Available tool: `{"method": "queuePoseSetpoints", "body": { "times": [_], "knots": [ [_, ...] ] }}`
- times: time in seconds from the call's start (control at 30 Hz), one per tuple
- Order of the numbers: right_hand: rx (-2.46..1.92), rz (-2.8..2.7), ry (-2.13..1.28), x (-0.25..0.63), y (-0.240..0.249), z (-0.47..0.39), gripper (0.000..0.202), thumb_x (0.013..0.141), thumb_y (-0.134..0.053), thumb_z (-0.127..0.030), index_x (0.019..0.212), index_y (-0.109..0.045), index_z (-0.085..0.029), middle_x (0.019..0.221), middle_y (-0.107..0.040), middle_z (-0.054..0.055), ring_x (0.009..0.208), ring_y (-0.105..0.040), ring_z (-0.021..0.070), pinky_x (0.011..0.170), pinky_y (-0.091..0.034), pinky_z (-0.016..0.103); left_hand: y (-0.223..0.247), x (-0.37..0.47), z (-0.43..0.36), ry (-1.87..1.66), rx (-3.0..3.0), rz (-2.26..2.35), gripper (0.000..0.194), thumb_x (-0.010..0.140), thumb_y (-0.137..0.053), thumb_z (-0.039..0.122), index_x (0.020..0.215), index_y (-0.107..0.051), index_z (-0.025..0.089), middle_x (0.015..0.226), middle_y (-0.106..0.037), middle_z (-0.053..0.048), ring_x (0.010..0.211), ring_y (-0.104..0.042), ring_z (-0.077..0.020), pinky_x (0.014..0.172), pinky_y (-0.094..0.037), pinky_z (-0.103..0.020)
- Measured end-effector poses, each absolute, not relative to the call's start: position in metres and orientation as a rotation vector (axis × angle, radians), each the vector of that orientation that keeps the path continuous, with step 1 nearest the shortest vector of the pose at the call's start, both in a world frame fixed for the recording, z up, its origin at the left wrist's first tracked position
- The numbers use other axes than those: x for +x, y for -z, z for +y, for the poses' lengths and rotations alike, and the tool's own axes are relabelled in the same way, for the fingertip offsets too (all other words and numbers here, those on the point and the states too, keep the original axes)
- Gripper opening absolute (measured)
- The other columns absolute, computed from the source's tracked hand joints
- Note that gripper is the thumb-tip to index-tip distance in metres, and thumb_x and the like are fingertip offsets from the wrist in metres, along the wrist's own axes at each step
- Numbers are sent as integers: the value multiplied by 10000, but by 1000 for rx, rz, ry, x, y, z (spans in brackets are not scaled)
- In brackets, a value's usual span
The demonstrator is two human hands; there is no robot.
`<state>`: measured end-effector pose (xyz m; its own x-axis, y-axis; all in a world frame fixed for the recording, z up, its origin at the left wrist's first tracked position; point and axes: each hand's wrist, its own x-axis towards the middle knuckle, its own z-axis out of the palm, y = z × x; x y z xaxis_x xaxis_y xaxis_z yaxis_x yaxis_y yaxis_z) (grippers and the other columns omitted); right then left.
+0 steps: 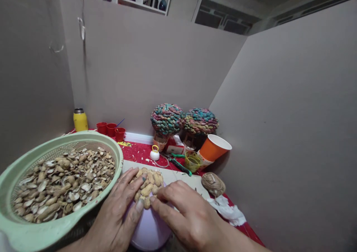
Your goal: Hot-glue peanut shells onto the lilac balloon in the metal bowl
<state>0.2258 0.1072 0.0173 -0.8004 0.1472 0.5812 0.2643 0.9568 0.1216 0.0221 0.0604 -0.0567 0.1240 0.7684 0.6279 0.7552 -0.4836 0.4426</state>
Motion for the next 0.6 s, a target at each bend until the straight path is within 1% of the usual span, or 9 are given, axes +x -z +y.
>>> {"method": "queuePoseSetpoints", "body": {
  "times": [0.1, 0.2, 0.3, 0.4, 0.5, 0.6],
  "knots": [
    [-310, -2489, 196, 232, -18, 108, 211, 1013, -431, -159, 1037, -640, -131, 818, -680, 78, 700, -588, 175, 612, -457, 294, 59, 20, 59, -1312, 2331, 1565, 473, 973, -471, 309, 1443, -418, 313, 1518, -456, -71, 1362, -455, -259, 1059, -411, -463],
    [-288, -2433, 181, 240, -18, 106, 202, 1015, -435, -164, 1094, -620, -147, 866, -707, 77, 728, -612, 167, 645, -477, 296, 63, 20, 59, -1323, 2315, 1555, 486, 975, -467, 327, 1455, -394, 347, 1534, -433, -50, 1373, -438, -267, 1059, -411, -476],
    [-265, -2432, 172, 244, -16, 99, 195, 1005, -444, -142, 1077, -625, -147, 853, -716, 73, 731, -623, 164, 644, -488, 302, 65, 19, 60, -1349, 2317, 1531, 485, 989, -429, 343, 1467, -360, 382, 1538, -426, -36, 1373, -436, -270, 1050, -416, -499],
    [-215, -2476, 192, 241, -15, 92, 185, 979, -462, -92, 1030, -638, -112, 844, -723, 92, 729, -629, 175, 628, -496, 316, 67, 19, 61, -1351, 2315, 1510, 478, 1004, -371, 365, 1479, -330, 399, 1552, -403, -24, 1386, -418, -270, 1054, -403, -519],
    [-175, -2474, 224, 235, -13, 91, 201, 966, -456, -69, 1003, -653, -83, 822, -722, 105, 687, -620, 182, 593, -490, 319, 72, 18, 62, -1347, 2311, 1490, 481, 1010, -330, 385, 1490, -318, 387, 1573, -363, -22, 1410, -378, -273, 1071, -383, -523],
    [-175, -2474, 235, 230, -9, 95, 208, 966, -460, -74, 1013, -662, -65, 853, -726, 125, 714, -627, 196, 612, -499, 328, 77, 18, 62, -1354, 2289, 1466, 491, 1011, -289, 416, 1500, -309, 369, 1589, -333, -23, 1426, -348, -281, 1092, -357, -527]
  ]
}}
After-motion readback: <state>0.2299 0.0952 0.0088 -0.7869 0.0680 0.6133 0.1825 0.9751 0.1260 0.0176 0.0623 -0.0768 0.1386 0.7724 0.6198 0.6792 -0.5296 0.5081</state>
